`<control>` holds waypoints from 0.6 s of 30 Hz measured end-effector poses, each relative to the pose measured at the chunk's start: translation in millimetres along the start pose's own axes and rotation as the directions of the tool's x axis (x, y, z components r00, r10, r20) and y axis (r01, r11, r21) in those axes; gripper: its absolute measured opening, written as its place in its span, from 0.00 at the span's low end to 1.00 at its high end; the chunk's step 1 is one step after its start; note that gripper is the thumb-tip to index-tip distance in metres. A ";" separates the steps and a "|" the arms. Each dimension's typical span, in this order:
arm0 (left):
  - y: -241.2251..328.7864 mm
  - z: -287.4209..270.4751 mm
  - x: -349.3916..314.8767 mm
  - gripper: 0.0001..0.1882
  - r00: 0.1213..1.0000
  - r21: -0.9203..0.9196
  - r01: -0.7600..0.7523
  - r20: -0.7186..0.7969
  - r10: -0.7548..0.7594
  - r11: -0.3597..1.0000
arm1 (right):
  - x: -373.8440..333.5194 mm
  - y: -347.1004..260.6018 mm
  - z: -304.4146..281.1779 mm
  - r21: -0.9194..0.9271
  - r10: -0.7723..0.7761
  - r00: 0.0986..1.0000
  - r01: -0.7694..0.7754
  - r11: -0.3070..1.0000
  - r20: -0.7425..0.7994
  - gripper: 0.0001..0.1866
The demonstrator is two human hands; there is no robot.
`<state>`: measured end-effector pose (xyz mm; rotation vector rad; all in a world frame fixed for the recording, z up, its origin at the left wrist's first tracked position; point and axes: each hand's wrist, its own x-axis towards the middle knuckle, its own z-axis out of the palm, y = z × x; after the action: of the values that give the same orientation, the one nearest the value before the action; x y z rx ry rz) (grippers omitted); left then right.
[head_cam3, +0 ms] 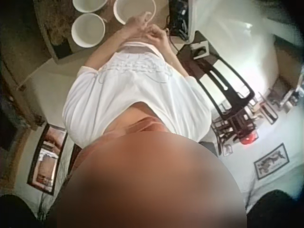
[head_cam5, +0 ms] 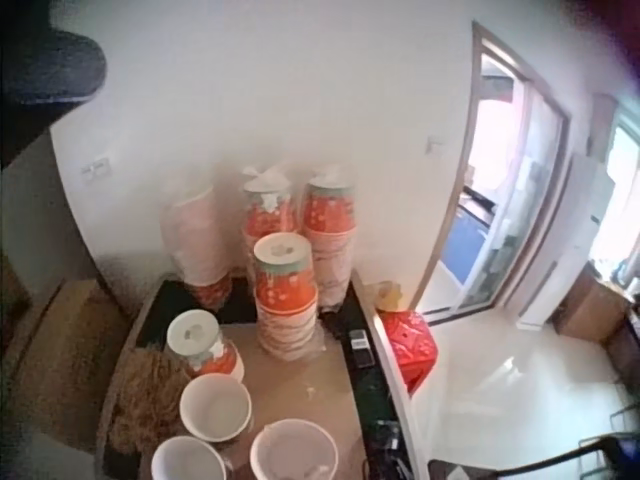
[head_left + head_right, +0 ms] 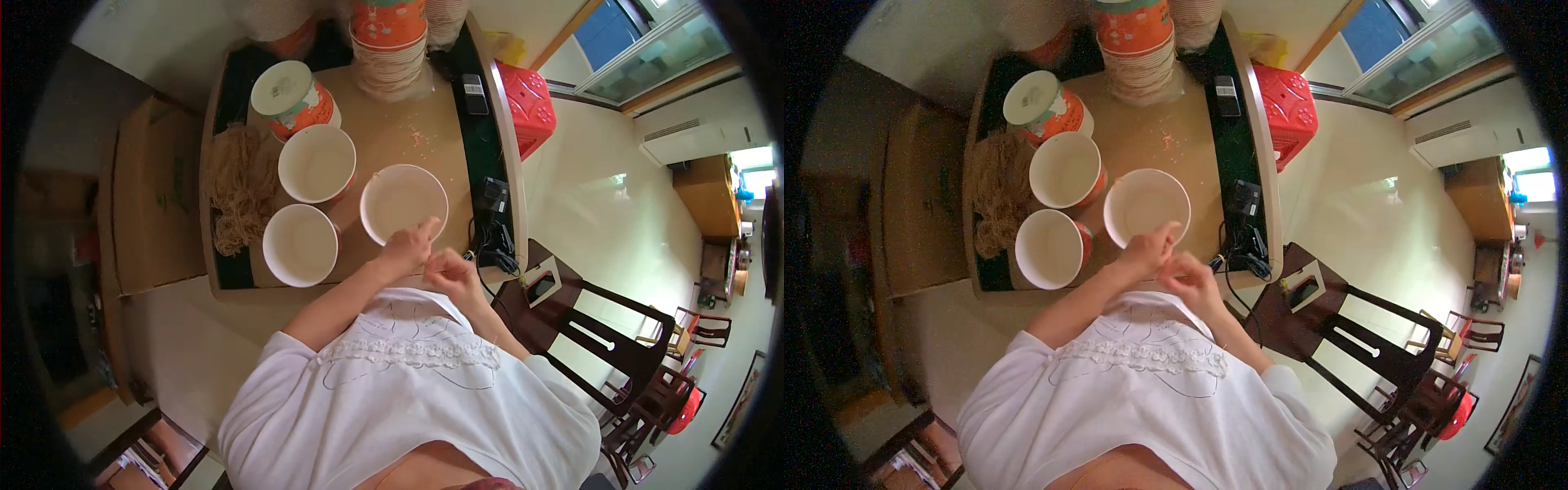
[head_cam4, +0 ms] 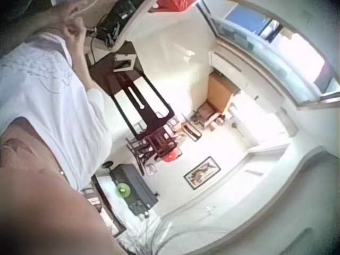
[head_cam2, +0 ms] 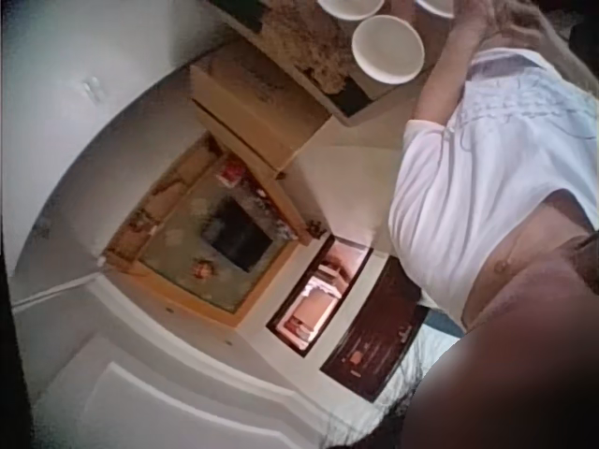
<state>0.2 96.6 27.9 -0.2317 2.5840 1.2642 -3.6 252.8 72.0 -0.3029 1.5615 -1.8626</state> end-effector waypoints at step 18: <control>-7.2 -45.3 8.5 0.15 0.964 -0.383 -0.190 -0.246 0.099 0.904 | 84.1 14.5 -10.3 -0.295 -0.351 0.880 0.259 0.920 -0.320 0.05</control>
<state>-13.3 56.1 46.7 -0.2726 2.5247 1.9294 -66.9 207.5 35.6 -0.3429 2.1137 -2.0555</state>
